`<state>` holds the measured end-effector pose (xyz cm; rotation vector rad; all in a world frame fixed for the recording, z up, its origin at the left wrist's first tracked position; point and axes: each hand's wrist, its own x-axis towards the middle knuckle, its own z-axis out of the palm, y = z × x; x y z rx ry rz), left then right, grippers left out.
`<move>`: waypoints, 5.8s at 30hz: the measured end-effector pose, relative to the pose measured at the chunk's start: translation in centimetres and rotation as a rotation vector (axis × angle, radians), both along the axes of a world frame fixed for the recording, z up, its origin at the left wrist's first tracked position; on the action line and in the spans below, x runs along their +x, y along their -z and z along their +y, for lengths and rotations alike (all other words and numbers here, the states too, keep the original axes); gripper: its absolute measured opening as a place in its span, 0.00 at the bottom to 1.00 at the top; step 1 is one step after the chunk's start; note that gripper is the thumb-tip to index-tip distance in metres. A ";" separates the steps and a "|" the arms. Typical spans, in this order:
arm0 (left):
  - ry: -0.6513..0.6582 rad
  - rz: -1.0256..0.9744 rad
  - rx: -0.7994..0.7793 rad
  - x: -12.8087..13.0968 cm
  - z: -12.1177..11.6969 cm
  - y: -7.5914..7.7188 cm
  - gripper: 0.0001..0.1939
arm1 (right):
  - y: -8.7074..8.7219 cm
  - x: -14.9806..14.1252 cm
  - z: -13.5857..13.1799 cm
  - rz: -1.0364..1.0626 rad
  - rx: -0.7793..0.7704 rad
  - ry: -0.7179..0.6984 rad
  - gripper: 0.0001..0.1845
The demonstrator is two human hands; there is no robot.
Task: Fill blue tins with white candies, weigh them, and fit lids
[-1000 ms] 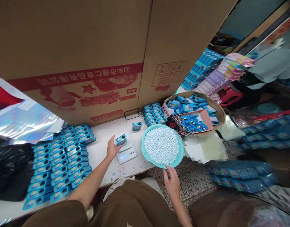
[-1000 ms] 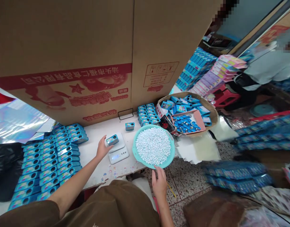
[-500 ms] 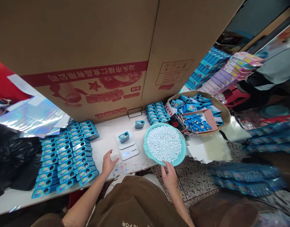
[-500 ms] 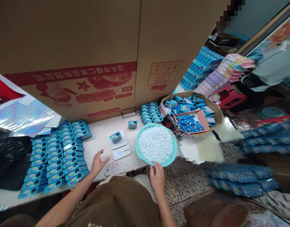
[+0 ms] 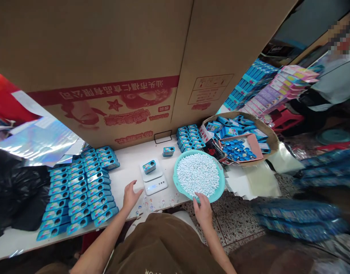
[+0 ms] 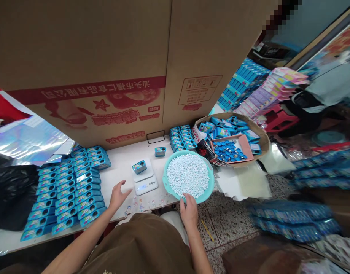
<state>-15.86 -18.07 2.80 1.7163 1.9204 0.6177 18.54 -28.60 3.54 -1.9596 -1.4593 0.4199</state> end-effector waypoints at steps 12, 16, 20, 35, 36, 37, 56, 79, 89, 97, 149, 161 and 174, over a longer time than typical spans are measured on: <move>-0.046 0.017 0.030 -0.3 -1.9 -1.8 0.25 | 2.7 0.0 11.7 -0.292 0.093 -0.179 0.22; -0.097 0.027 -0.030 -0.5 -3.7 -2.4 0.26 | 3.8 0.1 12.8 -0.356 0.063 -0.221 0.20; -0.123 0.017 -0.056 -0.6 -4.1 -2.3 0.24 | 4.7 0.4 12.6 -0.392 0.079 -0.255 0.22; -0.072 -0.092 -0.082 0.2 -1.5 -0.9 0.18 | 2.3 1.5 13.1 0.242 -0.110 0.193 0.31; -0.073 -0.104 -0.089 0.3 -1.8 -0.9 0.18 | 2.1 1.7 13.0 0.370 -0.137 0.271 0.31; -0.072 -0.119 -0.097 0.4 -2.0 -1.0 0.17 | 2.1 1.8 13.0 0.507 -0.159 0.365 0.30; -0.089 -0.224 -0.150 0.2 -2.5 -0.1 0.16 | 0.1 -1.7 15.5 1.707 -0.142 0.362 0.19; -0.290 -0.322 -0.196 -1.1 -3.9 0.9 0.19 | -1.3 -18.8 25.3 1.468 -0.032 0.537 0.20; -0.315 -0.339 -0.211 -1.3 -4.0 1.1 0.19 | -1.8 -19.5 25.6 1.383 -0.024 0.504 0.23; -0.326 -0.321 -0.212 -1.5 -3.8 1.2 0.19 | -2.0 -19.9 25.3 1.322 -0.025 0.478 0.24; -0.114 -0.213 -0.033 0.3 0.3 -2.2 0.15 | -2.1 -19.7 24.4 1.260 -0.052 0.415 0.28; 0.122 -0.021 0.139 3.9 8.6 -3.6 0.10 | -2.4 -18.8 23.6 1.175 0.057 0.313 0.27; 0.092 0.016 0.160 5.0 10.2 -2.3 0.08 | -0.6 -3.2 14.9 0.355 0.002 0.357 0.25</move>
